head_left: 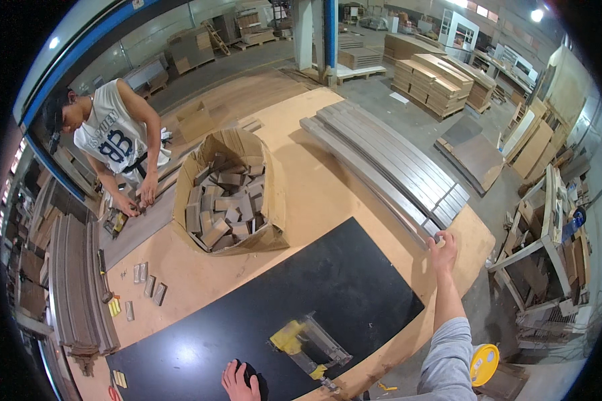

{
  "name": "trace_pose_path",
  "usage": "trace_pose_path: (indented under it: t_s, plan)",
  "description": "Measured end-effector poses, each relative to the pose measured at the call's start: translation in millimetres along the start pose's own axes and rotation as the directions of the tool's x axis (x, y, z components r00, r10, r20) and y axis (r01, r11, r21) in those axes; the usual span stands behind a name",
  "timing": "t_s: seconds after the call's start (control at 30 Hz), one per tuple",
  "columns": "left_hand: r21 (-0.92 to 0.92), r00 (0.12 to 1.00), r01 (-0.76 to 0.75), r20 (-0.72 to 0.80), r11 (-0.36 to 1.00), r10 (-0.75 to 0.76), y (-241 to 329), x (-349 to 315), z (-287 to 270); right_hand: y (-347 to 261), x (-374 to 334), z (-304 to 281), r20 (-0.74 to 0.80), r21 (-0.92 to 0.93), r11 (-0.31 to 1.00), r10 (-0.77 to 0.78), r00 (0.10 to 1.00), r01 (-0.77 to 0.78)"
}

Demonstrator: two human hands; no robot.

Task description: Positioning and securing small wooden blocks onto longer wooden strips using a pneumatic nail gun in a workshop.

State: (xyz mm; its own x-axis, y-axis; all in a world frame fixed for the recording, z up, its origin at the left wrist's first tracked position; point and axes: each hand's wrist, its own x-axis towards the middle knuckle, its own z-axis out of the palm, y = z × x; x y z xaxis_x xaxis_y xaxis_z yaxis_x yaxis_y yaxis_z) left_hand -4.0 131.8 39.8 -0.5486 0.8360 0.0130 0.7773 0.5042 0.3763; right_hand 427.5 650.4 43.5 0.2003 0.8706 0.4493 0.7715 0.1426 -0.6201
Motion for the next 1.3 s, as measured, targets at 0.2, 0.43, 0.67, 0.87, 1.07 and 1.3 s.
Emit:
trace_pose_path:
  t_s: [0.2,0.43,0.67,0.87,1.07,1.3]
  plan:
    - [0.017,1.0,0.01,0.016,1.0,-0.01,1.1,-1.0,-1.1,2.4,2.5,0.8,0.024,-0.057,0.998,0.035,0.999,-0.033]
    - [-0.001,1.0,-0.016,-0.012,1.0,0.016,-0.2,-1.4,-0.5,-3.1,5.9,3.7,0.029,-0.031,0.995,0.1,0.995,-0.099]
    - [0.002,0.999,-0.022,-0.029,1.0,0.022,-0.7,-0.5,0.0,-0.4,14.9,19.2,-0.039,0.024,0.978,0.21,0.977,-0.209]
    - [-0.006,0.998,-0.043,-0.04,0.999,0.043,1.3,0.5,1.5,9.5,12.5,26.9,-0.124,0.187,0.913,0.387,0.914,-0.361]
    - [0.001,0.999,-0.034,-0.033,0.999,0.034,-3.8,-2.2,0.0,-0.4,13.9,33.4,-0.005,0.278,0.843,0.481,0.877,-0.461]
    - [-0.004,0.999,-0.034,-0.028,0.999,0.034,-0.9,-0.6,-0.9,16.7,5.7,48.9,-0.09,0.195,0.843,0.524,0.847,-0.501]
